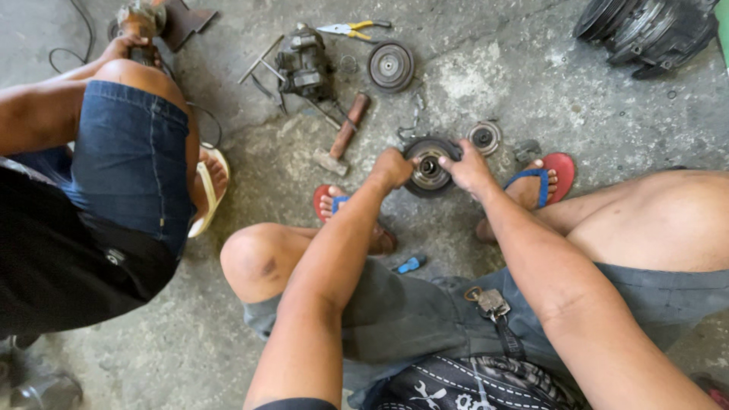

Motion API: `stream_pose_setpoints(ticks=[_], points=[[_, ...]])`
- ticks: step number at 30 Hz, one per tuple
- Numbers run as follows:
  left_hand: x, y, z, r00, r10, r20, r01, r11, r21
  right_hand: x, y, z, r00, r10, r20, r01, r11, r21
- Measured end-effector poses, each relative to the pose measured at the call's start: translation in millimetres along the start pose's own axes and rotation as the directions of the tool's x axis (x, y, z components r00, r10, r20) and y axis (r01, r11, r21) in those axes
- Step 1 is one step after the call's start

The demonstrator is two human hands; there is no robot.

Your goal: The person sits on the workshop floor and assembles pulley and bearing components by hand, fitting a bearing into a pulley hub and pressing the parts together, then fitting the pulley onto a larger compressor-like assembly. A nearby coworker grinds metal parts with an angle grinder, producing sparks.

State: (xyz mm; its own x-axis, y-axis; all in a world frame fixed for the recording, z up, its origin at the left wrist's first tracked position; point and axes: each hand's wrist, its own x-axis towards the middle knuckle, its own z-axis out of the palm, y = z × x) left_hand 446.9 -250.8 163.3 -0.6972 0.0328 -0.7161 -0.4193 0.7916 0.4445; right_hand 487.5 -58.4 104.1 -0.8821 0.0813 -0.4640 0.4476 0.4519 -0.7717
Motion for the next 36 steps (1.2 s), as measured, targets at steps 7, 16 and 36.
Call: stream_pose_setpoints(ticks=[7, 16, 36], points=[[9.0, -4.7, 3.1, 0.993, 0.075, -0.086, -0.069, 0.995, 0.065, 0.7, 3.4, 3.7, 0.999, -0.032, -0.040, 0.031, 0.999, -0.027], [10.9, -5.2, 0.7, 0.989, 0.109, -0.100, -0.104, 0.993, 0.055, -0.2, 4.8, 3.5, 0.998, -0.050, -0.039, 0.050, 0.999, -0.019], [8.3, -6.6, -5.8, 0.988, 0.101, -0.116, -0.096, 0.994, 0.045, -1.2, 2.3, 1.6, 1.000, -0.025, 0.007, 0.025, 0.999, 0.030]])
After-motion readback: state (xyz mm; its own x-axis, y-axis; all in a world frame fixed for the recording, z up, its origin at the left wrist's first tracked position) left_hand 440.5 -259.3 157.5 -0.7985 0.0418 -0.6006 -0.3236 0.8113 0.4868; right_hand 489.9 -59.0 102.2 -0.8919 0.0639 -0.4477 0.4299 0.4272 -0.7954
